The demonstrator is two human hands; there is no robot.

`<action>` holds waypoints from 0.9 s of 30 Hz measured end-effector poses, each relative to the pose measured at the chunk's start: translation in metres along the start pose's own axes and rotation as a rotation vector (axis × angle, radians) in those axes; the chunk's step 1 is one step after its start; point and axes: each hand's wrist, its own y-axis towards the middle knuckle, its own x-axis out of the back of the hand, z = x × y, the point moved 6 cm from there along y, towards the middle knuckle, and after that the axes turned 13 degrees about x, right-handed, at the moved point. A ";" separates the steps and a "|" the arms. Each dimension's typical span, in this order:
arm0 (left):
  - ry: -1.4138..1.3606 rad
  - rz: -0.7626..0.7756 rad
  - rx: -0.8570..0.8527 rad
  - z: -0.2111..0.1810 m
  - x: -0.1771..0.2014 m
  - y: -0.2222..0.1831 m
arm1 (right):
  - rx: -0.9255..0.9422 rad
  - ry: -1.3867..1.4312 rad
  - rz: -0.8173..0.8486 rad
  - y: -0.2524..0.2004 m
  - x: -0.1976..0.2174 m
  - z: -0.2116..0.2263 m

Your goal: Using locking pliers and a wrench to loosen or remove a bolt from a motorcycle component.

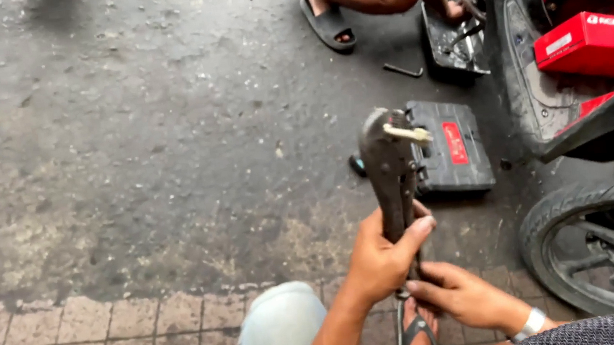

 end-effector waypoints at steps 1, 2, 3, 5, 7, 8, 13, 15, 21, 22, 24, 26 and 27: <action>-0.005 -0.006 -0.007 -0.006 0.004 0.000 | 0.002 -0.008 0.006 -0.002 0.014 0.008; -0.023 0.026 -0.046 -0.013 0.007 0.000 | 0.006 -0.340 -0.078 -0.004 0.036 0.017; -0.042 0.060 -0.085 -0.020 0.012 -0.003 | 0.008 -0.673 -0.165 -0.006 0.054 0.028; 0.062 0.042 -0.112 -0.030 0.023 -0.009 | 0.004 -0.694 -0.312 -0.018 0.072 0.062; 0.163 0.029 -0.130 -0.034 0.026 -0.012 | -0.007 -0.713 -0.461 -0.035 0.093 0.086; 0.195 0.041 -0.147 -0.035 0.025 -0.012 | 0.095 -0.651 -0.537 -0.044 0.102 0.098; 0.273 0.136 -0.158 -0.033 0.015 -0.009 | 0.212 -0.750 -0.564 -0.068 0.110 0.150; 0.267 0.171 -0.102 -0.028 0.014 -0.007 | 0.334 -0.864 -0.403 -0.068 0.099 0.170; 0.268 0.334 0.037 -0.019 0.013 -0.011 | 0.360 -1.090 -0.206 -0.062 0.099 0.208; 0.266 0.334 0.036 -0.018 0.012 -0.011 | 0.358 -1.091 -0.205 -0.063 0.100 0.211; 0.141 0.406 0.183 -0.010 0.009 -0.013 | 0.286 -1.166 -0.195 -0.063 0.103 0.215; 0.094 0.427 0.181 -0.007 0.006 -0.014 | 0.389 -1.206 -0.183 -0.063 0.098 0.225; 0.046 0.451 0.179 -0.006 0.004 -0.015 | 0.490 -1.243 -0.173 -0.065 0.092 0.232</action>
